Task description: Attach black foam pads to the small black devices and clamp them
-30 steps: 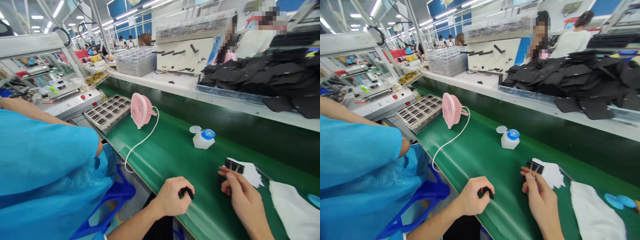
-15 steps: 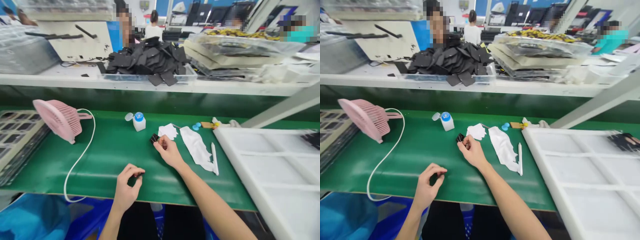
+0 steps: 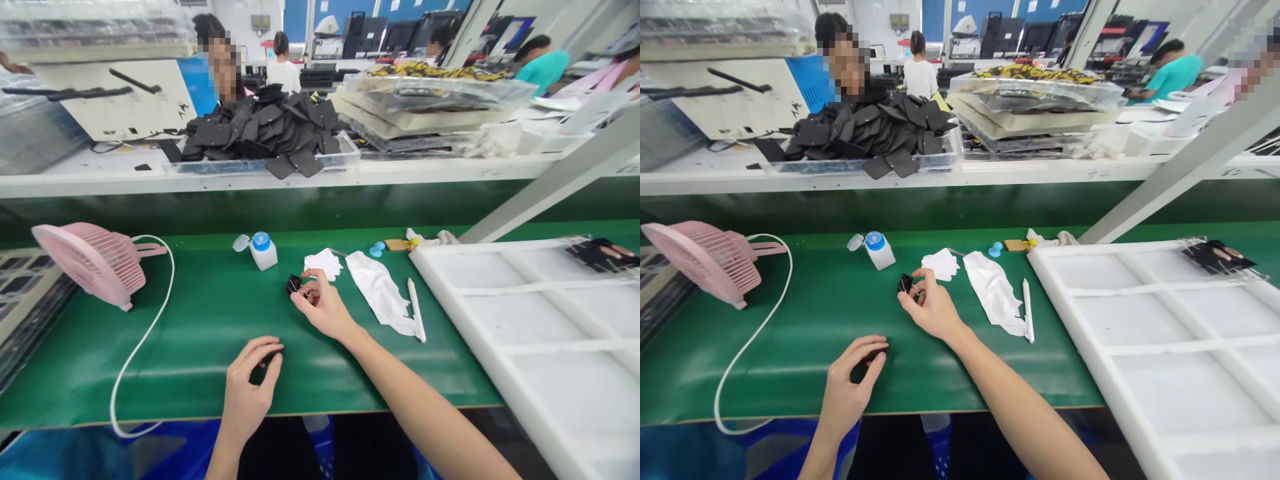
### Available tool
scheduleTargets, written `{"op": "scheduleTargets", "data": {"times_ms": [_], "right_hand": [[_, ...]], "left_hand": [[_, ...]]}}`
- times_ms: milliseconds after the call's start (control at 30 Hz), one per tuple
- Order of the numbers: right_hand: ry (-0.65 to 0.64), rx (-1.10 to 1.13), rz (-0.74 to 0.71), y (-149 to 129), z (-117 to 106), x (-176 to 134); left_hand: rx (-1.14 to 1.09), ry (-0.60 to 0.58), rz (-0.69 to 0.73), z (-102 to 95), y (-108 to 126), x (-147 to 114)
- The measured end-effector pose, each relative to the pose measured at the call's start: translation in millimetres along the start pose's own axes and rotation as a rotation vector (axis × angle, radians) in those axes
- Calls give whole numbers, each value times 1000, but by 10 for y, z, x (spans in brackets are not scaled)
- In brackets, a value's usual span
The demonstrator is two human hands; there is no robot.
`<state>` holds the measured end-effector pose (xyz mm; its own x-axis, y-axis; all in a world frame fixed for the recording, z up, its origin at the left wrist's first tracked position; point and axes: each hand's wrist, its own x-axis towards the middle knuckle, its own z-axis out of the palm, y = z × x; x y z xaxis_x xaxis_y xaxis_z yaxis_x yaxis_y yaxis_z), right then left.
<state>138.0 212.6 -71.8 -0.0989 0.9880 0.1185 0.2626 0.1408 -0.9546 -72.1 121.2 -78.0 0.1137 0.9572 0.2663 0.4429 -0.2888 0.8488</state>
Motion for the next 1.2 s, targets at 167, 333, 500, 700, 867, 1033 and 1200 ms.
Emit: {"op": "scheduleTargets", "data": {"times_ms": [167,333,500,700,867,1033,1200], "right_hand": [[25,-35,-5,-31,-28,3],[-26,-138,18,-101,-44,-19],[-46,-139,3,-132,-38,-25],[-17,-147,-29,-124,-39,-10],[-63,-139,-7,-120,-111,30],[-63,-150,-1,-170,-164,26],[-87,-178,-15,-220,-186,17]], "left_hand": [[11,24,22,10,19,24],[21,17,13,14,39,28],[21,-3,28,-2,37,35],[43,-40,104,-52,-41,31],[108,-56,114,-41,-180,31],[147,-80,117,-49,-200,44],[194,-105,152,-41,-155,67]]}}
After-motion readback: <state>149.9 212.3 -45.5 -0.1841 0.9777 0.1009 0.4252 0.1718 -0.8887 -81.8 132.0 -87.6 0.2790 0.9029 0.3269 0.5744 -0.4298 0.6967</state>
